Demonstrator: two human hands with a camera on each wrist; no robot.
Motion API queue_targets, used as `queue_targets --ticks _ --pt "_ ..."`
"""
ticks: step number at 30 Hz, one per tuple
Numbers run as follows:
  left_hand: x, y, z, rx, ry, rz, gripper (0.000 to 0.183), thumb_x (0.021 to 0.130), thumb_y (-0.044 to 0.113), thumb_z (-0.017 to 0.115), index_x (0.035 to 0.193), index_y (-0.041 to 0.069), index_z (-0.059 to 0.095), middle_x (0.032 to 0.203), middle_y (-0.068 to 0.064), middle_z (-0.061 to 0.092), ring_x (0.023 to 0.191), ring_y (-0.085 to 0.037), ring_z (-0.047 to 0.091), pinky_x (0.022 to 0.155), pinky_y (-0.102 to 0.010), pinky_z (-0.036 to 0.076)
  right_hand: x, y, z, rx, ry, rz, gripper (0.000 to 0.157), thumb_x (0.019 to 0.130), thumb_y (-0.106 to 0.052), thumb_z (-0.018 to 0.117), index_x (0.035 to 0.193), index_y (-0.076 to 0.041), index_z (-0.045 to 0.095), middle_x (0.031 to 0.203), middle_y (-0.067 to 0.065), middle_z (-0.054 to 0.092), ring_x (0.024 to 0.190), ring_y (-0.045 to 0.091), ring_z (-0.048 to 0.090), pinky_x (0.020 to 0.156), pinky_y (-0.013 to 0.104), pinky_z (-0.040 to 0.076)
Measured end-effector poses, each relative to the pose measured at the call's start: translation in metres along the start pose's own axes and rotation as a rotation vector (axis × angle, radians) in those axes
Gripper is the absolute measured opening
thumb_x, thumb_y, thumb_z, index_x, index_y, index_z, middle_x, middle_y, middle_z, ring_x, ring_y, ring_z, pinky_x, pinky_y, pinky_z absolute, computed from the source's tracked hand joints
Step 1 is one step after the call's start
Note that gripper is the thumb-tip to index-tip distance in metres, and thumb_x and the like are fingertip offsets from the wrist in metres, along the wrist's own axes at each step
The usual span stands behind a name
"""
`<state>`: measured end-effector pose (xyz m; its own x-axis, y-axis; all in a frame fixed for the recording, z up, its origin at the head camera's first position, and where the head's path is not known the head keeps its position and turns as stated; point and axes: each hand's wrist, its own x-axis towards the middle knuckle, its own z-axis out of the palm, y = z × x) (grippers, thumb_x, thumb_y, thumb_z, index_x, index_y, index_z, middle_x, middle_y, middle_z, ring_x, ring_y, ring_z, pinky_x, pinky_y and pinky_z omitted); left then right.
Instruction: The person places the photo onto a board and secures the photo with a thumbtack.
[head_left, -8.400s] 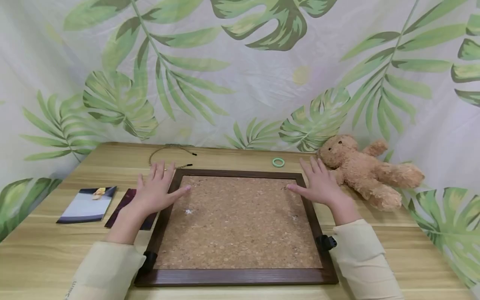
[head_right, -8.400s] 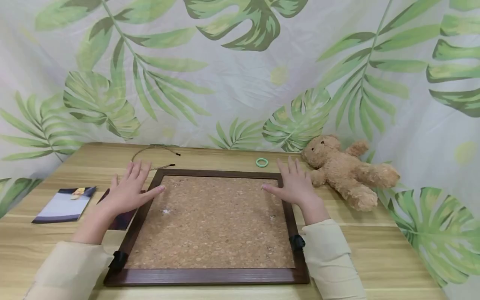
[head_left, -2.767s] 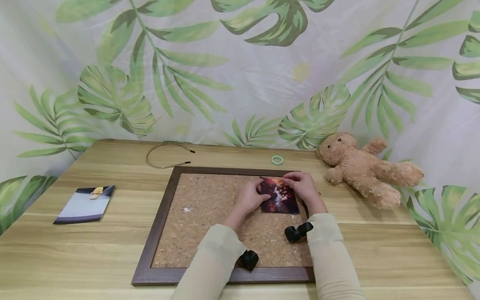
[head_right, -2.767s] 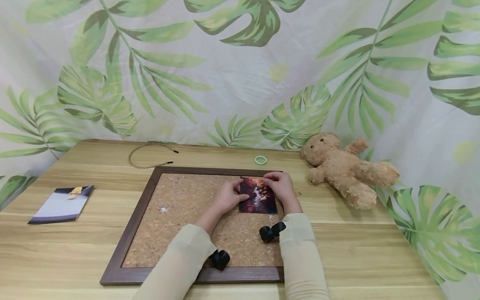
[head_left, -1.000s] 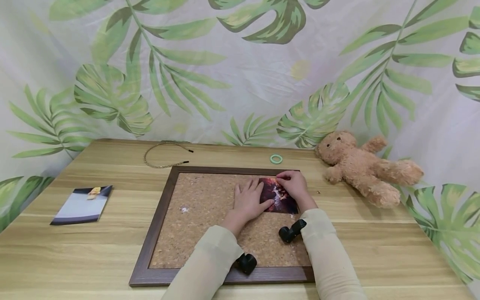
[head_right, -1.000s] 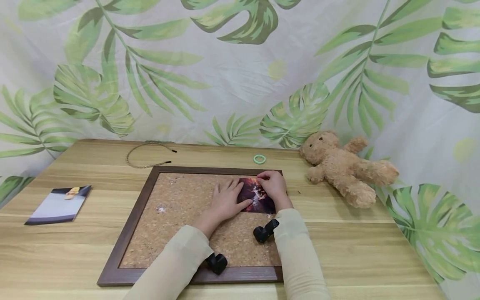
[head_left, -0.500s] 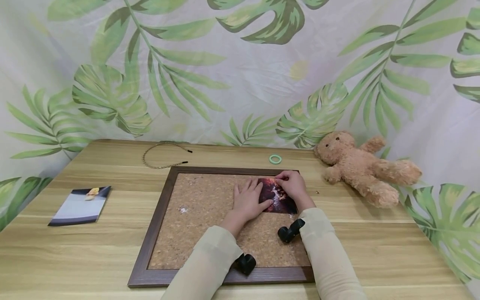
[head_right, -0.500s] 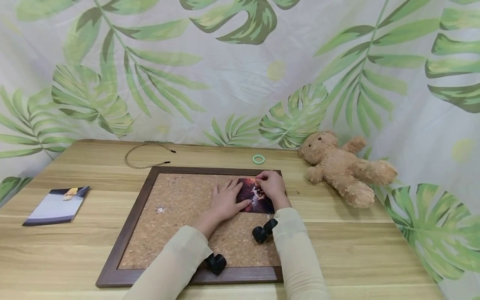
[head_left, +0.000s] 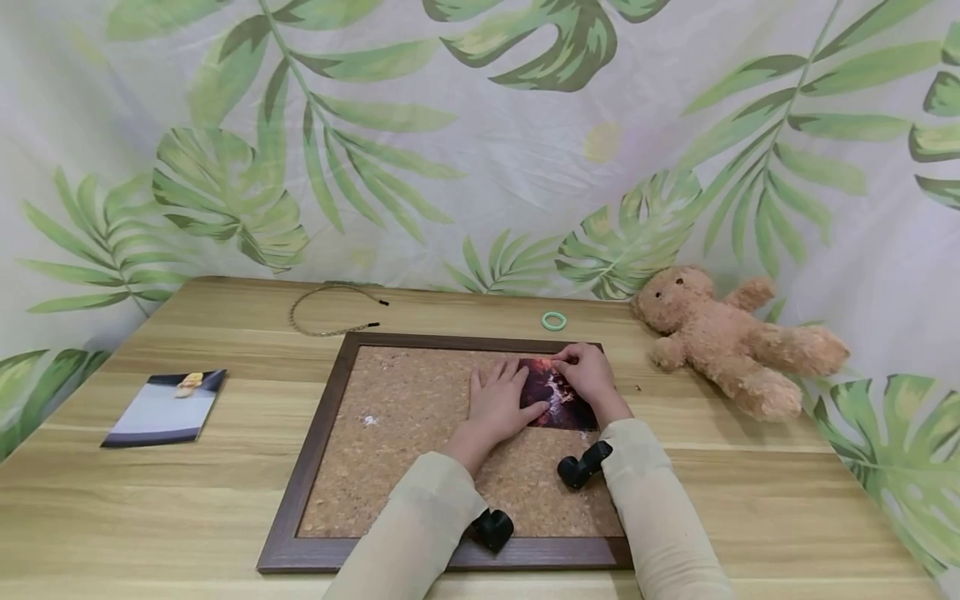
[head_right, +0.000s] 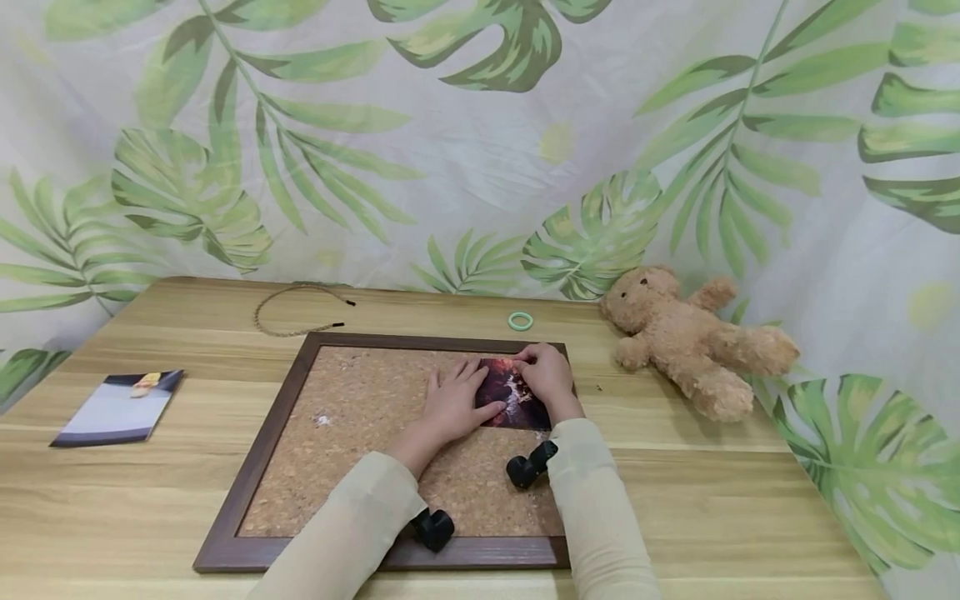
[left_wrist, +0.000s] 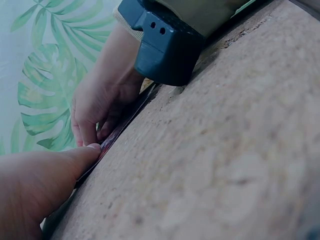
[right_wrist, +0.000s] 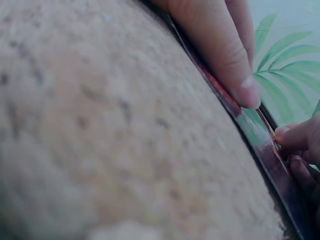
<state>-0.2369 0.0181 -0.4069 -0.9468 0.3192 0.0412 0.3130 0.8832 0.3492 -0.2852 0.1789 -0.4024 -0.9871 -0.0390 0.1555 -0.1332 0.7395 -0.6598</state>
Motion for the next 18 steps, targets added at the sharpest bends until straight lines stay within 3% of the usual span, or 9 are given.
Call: queue_targets --ticks 12,18 --pt "-0.0002 0.0008 -0.0001 0.001 0.014 0.002 0.068 0.08 0.055 0.047 0.132 0.013 0.037 0.139 -0.007 0.024 0.127 -0.023 0.014 0.096 -0.053 0.004 -0.0004 0.0011 0.0006 -0.05 0.0 -0.03 0.008 0.078 -0.014 0.063 0.078 -0.008 0.068 0.089 0.009 0.058 0.076 0.023 0.052 0.066 0.035 0.04" --pt "-0.0011 0.0005 -0.0011 -0.006 0.011 0.002 0.068 0.08 0.055 0.047 0.132 0.013 0.037 0.139 -0.007 0.024 0.127 -0.023 0.014 0.096 -0.053 0.004 -0.0013 0.0032 0.0 0.043 0.001 -0.014 0.012 0.078 -0.016 0.063 0.084 -0.007 0.069 0.084 0.008 0.059 0.068 0.02 0.051 0.061 0.032 0.04"
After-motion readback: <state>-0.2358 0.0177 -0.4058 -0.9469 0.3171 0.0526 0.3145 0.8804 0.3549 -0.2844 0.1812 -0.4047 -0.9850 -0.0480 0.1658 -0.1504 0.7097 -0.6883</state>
